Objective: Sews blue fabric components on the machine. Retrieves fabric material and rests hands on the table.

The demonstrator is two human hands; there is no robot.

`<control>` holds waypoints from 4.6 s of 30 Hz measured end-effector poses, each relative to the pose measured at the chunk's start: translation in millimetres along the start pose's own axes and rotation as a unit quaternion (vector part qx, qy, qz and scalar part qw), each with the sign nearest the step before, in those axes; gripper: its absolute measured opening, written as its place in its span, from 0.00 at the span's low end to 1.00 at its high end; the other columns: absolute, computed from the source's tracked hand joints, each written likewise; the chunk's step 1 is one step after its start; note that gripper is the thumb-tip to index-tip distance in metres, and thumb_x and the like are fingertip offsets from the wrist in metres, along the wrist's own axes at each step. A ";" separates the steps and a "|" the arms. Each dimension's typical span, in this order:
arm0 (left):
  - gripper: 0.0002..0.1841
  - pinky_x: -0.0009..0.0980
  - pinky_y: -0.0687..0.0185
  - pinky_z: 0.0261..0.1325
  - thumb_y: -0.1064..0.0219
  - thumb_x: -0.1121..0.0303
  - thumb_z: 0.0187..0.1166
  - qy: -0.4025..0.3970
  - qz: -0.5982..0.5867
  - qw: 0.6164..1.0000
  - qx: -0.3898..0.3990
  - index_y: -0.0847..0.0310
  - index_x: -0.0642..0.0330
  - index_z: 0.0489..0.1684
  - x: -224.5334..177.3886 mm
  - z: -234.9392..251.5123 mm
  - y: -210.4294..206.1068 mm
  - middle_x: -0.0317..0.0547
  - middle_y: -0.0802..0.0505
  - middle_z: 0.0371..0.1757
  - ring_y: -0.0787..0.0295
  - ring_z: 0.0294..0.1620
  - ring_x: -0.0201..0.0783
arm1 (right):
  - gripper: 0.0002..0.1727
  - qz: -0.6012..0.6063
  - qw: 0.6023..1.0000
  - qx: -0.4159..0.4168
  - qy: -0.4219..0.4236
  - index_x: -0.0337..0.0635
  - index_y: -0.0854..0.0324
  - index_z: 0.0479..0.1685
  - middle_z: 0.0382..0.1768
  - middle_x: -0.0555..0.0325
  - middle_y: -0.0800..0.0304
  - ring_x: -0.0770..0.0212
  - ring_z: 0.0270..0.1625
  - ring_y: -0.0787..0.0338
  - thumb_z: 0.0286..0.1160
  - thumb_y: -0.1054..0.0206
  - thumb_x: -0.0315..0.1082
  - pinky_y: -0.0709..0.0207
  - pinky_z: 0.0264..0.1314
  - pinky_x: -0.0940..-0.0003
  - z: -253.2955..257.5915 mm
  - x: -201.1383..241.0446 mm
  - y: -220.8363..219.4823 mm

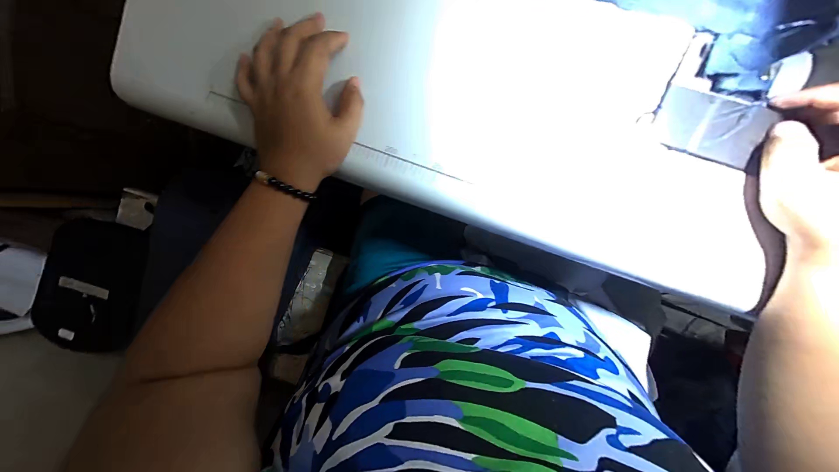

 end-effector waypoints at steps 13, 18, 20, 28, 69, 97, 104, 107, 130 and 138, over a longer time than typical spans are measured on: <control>0.26 0.64 0.52 0.86 0.44 0.52 0.84 -0.012 0.010 1.000 0.003 0.21 0.53 0.76 -2.5 1.5 1.1 0.53 0.22 0.83 0.37 0.89 0.58 | 0.25 0.017 1.000 0.016 -0.017 0.45 0.17 0.69 0.70 0.33 0.20 0.40 0.76 0.23 0.85 0.49 0.47 0.35 0.78 0.43 2.3 47.0 9.1; 0.26 0.64 0.54 0.87 0.45 0.52 0.84 -0.004 0.014 1.000 0.001 0.21 0.51 0.77 -1.9 1.2 1.5 0.51 0.22 0.84 0.38 0.90 0.56 | 0.25 0.017 0.999 0.016 -0.031 0.43 0.17 0.69 0.70 0.30 0.21 0.37 0.76 0.24 0.84 0.49 0.46 0.36 0.77 0.42 2.8 54.4 11.4; 0.26 0.64 0.54 0.87 0.45 0.51 0.84 -0.004 0.012 1.000 0.000 0.21 0.51 0.76 -2.3 1.1 1.6 0.50 0.22 0.84 0.38 0.90 0.56 | 0.25 0.011 0.999 0.015 -0.035 0.42 0.17 0.68 0.70 0.29 0.22 0.36 0.77 0.25 0.84 0.49 0.46 0.37 0.77 0.41 3.3 56.5 12.4; 0.27 0.64 0.54 0.87 0.46 0.51 0.84 -0.005 0.010 1.000 0.009 0.22 0.53 0.78 -1.5 2.2 0.1 0.52 0.23 0.85 0.38 0.90 0.57 | 0.25 0.003 0.999 0.012 -0.036 0.43 0.16 0.67 0.69 0.27 0.22 0.34 0.76 0.26 0.82 0.48 0.45 0.39 0.77 0.41 5.1 66.8 16.4; 0.27 0.60 0.49 0.85 0.44 0.53 0.83 -0.015 0.007 1.000 -0.002 0.22 0.55 0.77 0.2 1.5 1.1 0.55 0.22 0.84 0.36 0.88 0.57 | 0.26 0.005 0.998 0.040 -0.043 0.46 0.17 0.69 0.68 0.35 0.16 0.35 0.77 0.24 0.82 0.51 0.46 0.40 0.77 0.35 7.4 64.5 11.6; 0.27 0.65 0.54 0.85 0.45 0.50 0.83 0.003 0.007 1.000 0.002 0.22 0.52 0.77 -2.5 1.1 1.0 0.50 0.23 0.85 0.38 0.90 0.57 | 0.24 0.004 0.998 0.029 -0.049 0.44 0.17 0.66 0.71 0.30 0.25 0.32 0.77 0.28 0.77 0.47 0.42 0.38 0.76 0.38 8.7 74.4 17.9; 0.26 0.66 0.54 0.84 0.44 0.51 0.83 0.008 0.002 1.000 0.000 0.21 0.52 0.77 -2.0 1.6 0.6 0.51 0.23 0.85 0.38 0.90 0.57 | 0.25 0.001 0.998 0.035 -0.053 0.46 0.17 0.67 0.72 0.31 0.26 0.34 0.78 0.29 0.76 0.48 0.42 0.39 0.77 0.38 9.5 71.8 15.9; 0.27 0.66 0.55 0.85 0.45 0.51 0.82 0.012 0.003 1.000 0.001 0.21 0.51 0.77 -2.9 1.1 1.1 0.50 0.23 0.85 0.38 0.90 0.56 | 0.25 0.001 0.998 0.033 -0.055 0.45 0.17 0.67 0.72 0.30 0.26 0.33 0.78 0.28 0.77 0.48 0.43 0.39 0.76 0.37 9.0 71.1 16.7; 0.26 0.66 0.56 0.85 0.44 0.51 0.82 0.031 -0.001 0.999 0.015 0.21 0.49 0.76 -3.4 1.9 2.4 0.49 0.24 0.85 0.39 0.90 0.53 | 0.24 0.008 0.999 0.024 -0.041 0.42 0.17 0.65 0.71 0.30 0.24 0.33 0.78 0.29 0.76 0.46 0.40 0.39 0.77 0.39 9.2 74.6 18.7; 0.26 0.62 0.55 0.86 0.43 0.49 0.81 0.053 0.004 0.998 0.027 0.22 0.44 0.77 -2.4 4.0 1.9 0.43 0.24 0.86 0.38 0.90 0.50 | 0.25 -0.008 0.999 0.030 -0.037 0.39 0.18 0.67 0.72 0.29 0.25 0.36 0.77 0.26 0.75 0.46 0.40 0.36 0.78 0.43 10.4 76.3 19.2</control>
Point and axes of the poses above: each hand's wrist, its own z-axis towards the middle knuckle, its own y-axis out of the back of the hand, x = y × z, the point moved 9 cm from there along z, towards the middle knuckle
